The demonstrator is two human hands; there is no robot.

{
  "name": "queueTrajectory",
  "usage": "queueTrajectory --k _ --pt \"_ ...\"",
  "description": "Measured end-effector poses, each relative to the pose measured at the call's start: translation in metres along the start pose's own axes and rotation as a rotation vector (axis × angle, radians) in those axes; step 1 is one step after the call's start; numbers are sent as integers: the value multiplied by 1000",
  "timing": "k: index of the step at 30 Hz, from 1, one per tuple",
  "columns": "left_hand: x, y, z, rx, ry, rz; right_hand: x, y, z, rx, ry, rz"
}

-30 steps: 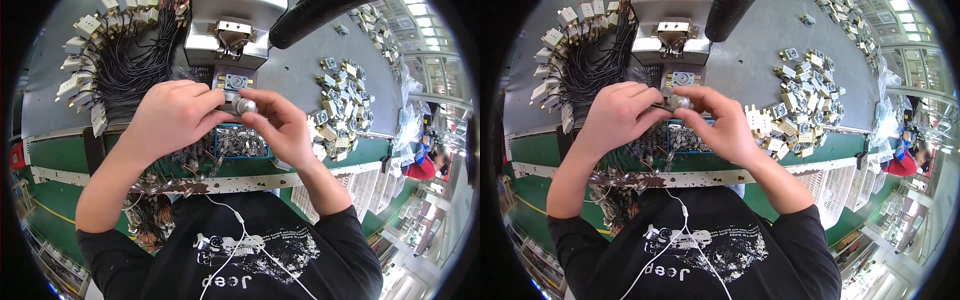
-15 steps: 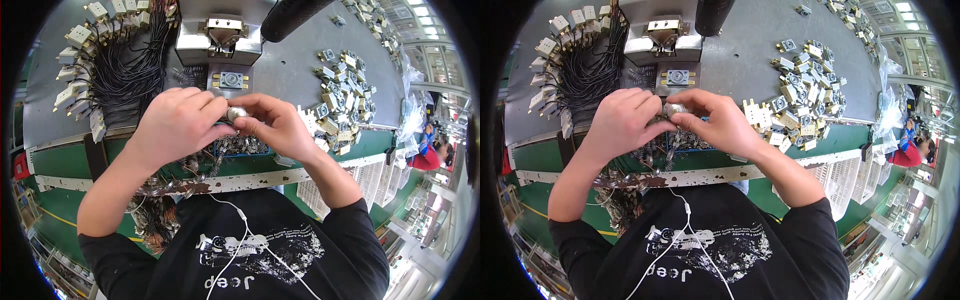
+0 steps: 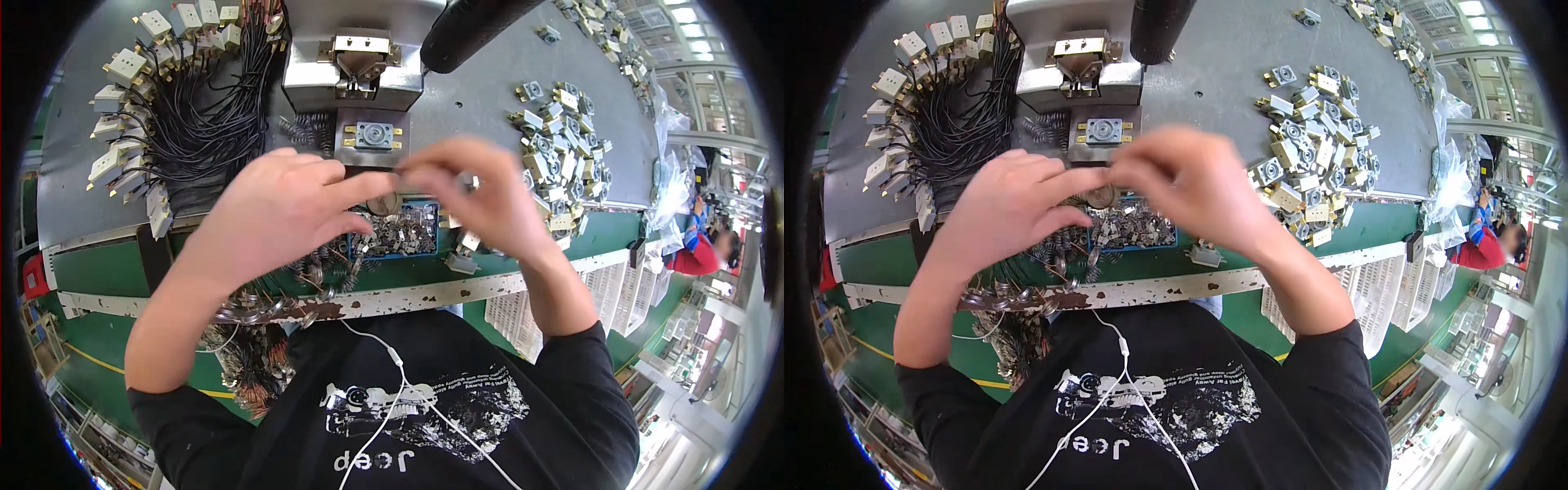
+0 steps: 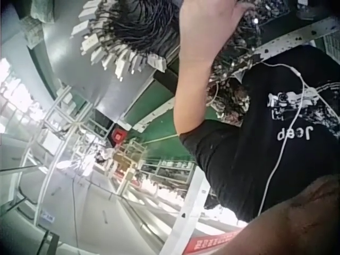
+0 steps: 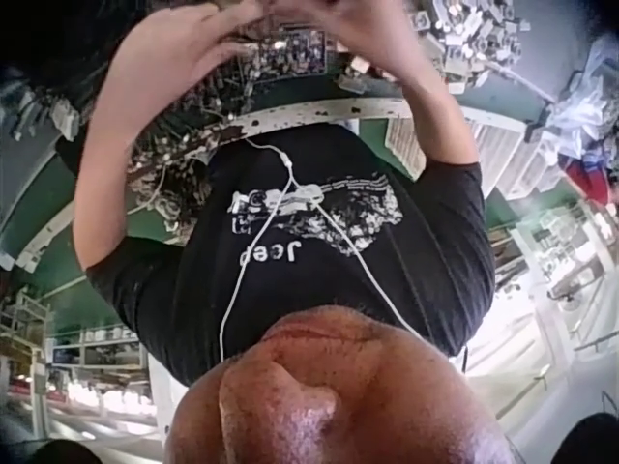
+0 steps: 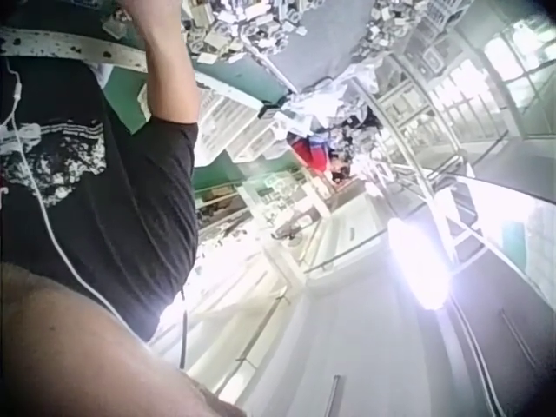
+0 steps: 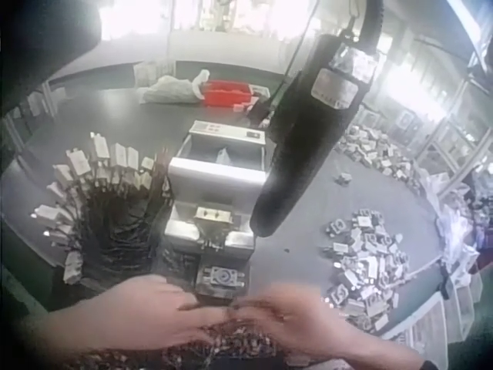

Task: Assembling electronic connectors and wiring harnesses using a desktop crimping or pressing machine.

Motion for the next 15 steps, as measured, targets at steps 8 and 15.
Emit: queueTrajectory --k 8,15 --pt "1 30 -59 -359 -231 -151 -94 7 -76 -396 179 940" --pt "39 35 -78 -404 -243 -307 -102 60 -91 -484 271 623"
Point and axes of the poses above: each hand's wrist, its own y-axis towards the middle knuckle, its own x-axis out of the palm, z = x × y, the point moved 10 cm from there along y, towards the middle knuckle, and after that the axes turned 3 degrees about -x, right-handed, at the moved point
